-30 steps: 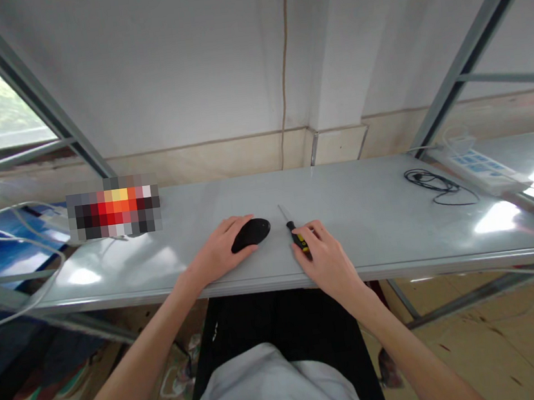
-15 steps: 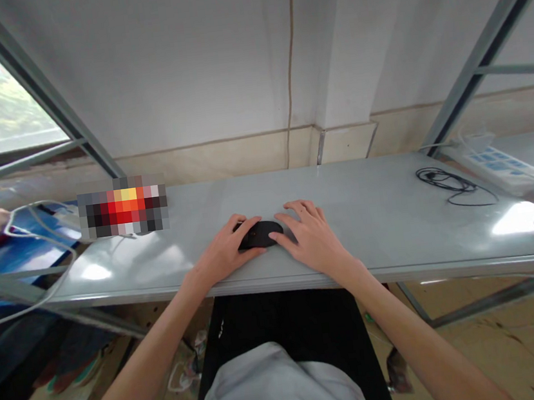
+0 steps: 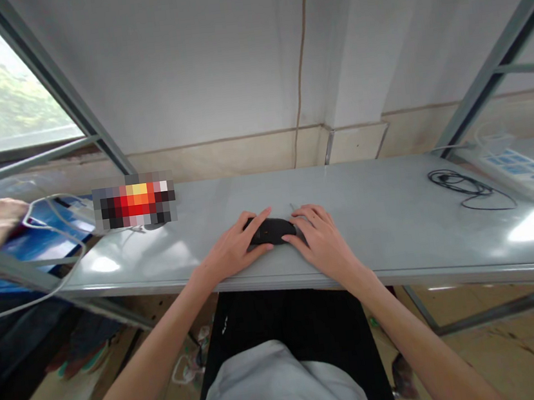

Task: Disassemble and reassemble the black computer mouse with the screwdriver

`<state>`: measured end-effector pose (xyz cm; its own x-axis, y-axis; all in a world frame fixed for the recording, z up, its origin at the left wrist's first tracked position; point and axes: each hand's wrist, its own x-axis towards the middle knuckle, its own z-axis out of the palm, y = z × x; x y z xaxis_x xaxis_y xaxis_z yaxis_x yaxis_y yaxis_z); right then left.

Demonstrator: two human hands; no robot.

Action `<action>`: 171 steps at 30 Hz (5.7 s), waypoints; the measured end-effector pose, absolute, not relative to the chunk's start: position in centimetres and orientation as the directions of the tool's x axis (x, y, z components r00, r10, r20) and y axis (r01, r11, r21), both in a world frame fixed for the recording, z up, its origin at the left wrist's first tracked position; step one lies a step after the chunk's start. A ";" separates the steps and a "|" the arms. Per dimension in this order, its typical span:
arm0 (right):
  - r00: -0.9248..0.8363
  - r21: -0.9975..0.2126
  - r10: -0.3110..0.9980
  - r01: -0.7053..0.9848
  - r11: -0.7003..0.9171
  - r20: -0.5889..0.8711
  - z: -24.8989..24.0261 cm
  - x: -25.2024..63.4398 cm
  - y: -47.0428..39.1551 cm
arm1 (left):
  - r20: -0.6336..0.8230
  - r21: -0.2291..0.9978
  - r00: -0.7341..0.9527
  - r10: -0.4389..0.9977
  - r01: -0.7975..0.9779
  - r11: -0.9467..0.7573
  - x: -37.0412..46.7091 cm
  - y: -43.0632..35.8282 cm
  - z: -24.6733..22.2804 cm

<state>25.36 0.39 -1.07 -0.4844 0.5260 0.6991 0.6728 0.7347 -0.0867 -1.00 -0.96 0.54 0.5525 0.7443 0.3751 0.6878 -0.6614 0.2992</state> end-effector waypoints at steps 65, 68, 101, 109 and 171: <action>-0.279 -0.115 0.768 0.903 0.414 0.577 -2.8 25.3 -1.7 | 0.388 0.217 0.342 0.856 0.869 -0.445 -2.4 -2.2 -1.4; -0.283 -0.110 0.767 0.903 0.416 0.575 -2.7 25.3 -1.7 | 0.383 0.207 0.346 0.856 0.871 -0.445 -2.4 -2.2 -1.4; -0.310 -0.124 0.765 0.885 0.449 0.565 -2.6 25.4 -1.7 | 0.378 0.183 0.360 0.853 0.874 -0.450 -2.4 -2.4 -1.2; -0.323 -0.117 0.770 0.883 0.455 0.551 -2.9 25.4 -1.7 | 0.383 0.179 0.364 0.849 0.872 -0.455 -2.4 -2.3 -1.3; -0.526 0.021 0.661 0.791 0.612 0.535 -1.1 24.8 -1.3 | 0.393 0.251 0.362 0.845 0.842 -0.477 -2.3 -2.3 -1.2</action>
<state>24.78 -1.31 -1.10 -0.5258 0.6611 0.5352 0.7907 0.6118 0.0211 -2.35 -2.34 -1.20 0.3619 0.8453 0.3931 0.8421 -0.4773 0.2510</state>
